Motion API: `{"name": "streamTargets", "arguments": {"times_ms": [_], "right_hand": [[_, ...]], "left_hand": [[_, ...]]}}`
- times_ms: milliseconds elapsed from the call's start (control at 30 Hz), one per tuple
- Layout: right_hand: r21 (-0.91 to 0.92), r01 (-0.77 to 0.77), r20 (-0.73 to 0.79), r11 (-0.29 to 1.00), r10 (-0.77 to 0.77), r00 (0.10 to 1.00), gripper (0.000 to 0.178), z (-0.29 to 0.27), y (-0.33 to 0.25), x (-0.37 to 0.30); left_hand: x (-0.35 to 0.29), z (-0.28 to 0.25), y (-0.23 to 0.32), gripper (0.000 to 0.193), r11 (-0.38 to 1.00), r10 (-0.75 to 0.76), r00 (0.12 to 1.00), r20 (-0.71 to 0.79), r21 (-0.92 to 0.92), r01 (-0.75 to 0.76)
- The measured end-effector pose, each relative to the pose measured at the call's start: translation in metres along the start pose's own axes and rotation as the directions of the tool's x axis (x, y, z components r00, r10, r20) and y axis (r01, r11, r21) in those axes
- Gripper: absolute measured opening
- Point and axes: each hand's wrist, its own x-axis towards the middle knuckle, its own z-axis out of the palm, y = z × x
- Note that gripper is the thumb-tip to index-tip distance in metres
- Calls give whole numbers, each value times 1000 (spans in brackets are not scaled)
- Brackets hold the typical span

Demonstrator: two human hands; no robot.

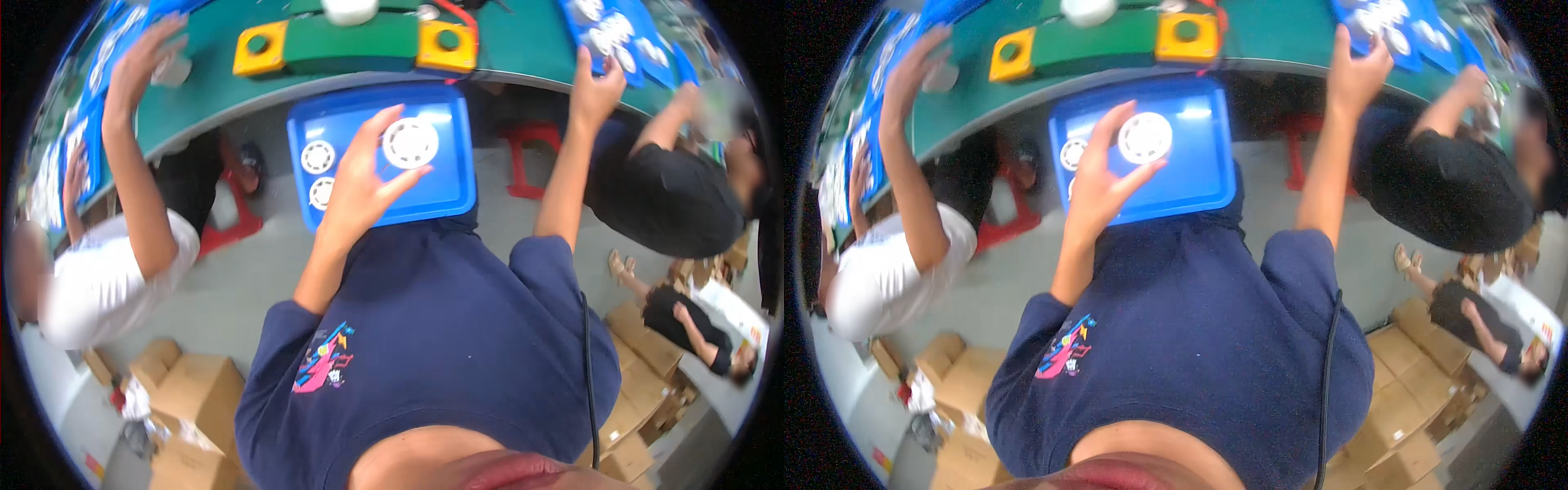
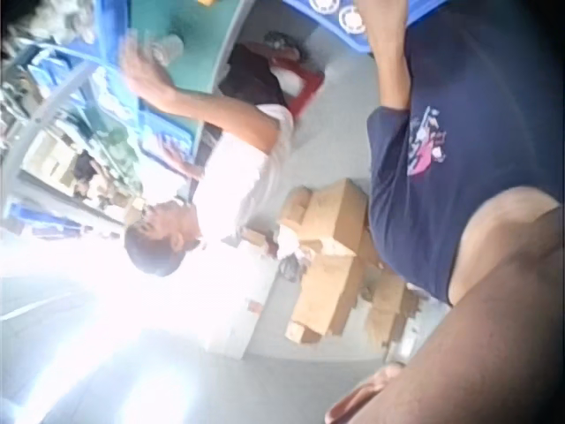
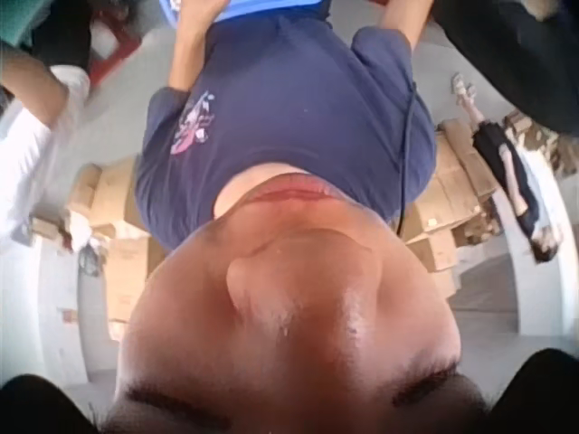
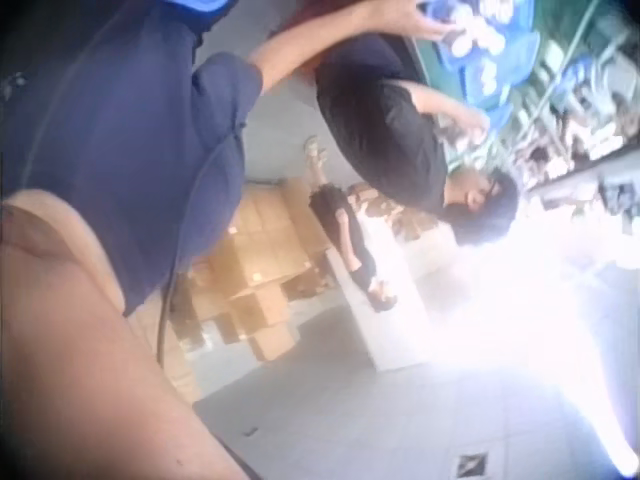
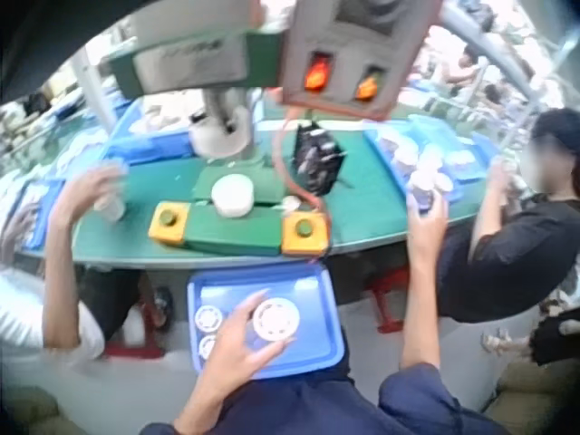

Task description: Assembling small circular white electronic components using a pneumatic press machine at a factory workstation.

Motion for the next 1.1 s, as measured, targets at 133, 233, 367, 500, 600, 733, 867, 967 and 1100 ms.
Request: {"name": "streamTargets", "arguments": {"times_ms": [133,233,367,500,600,733,867,967,1100], "right_hand": [[413,-596,884,689,-147,443,67,-58,-96,-80],[495,-592,868,636,-379,320,74,-58,-130,-130],[434,-829,898,352,-103,427,63,-48,-166,-171],[519,-717,815,465,-17,579,58,-40,-189,-199],[473,-443,816,762,-190,545,44,-46,-190,-193],[460,-594,787,661,8,617,46,-56,-166,-154],[495,118,745,861,-491,451,41,-60,-189,-126],[451,111,753,885,-445,484,35,-53,-181,-131],[430,109,774,896,-428,466,31,-59,-169,-150]], "left_hand": [[18,1,11,80,991,-32,999,11,-132,33],[25,-1,13,86,980,-29,996,86,-194,46],[21,-1,9,85,964,-25,979,-204,-265,-31],[-8,2,-4,75,963,-123,986,-115,-254,91],[-7,1,-5,72,892,-302,950,-80,-376,252],[-2,-20,3,56,957,-278,961,-3,-83,277],[5,-3,11,52,990,-140,987,76,-20,142],[8,6,14,47,995,-93,995,33,52,91],[-13,19,7,47,998,-59,996,71,-13,60]]}}
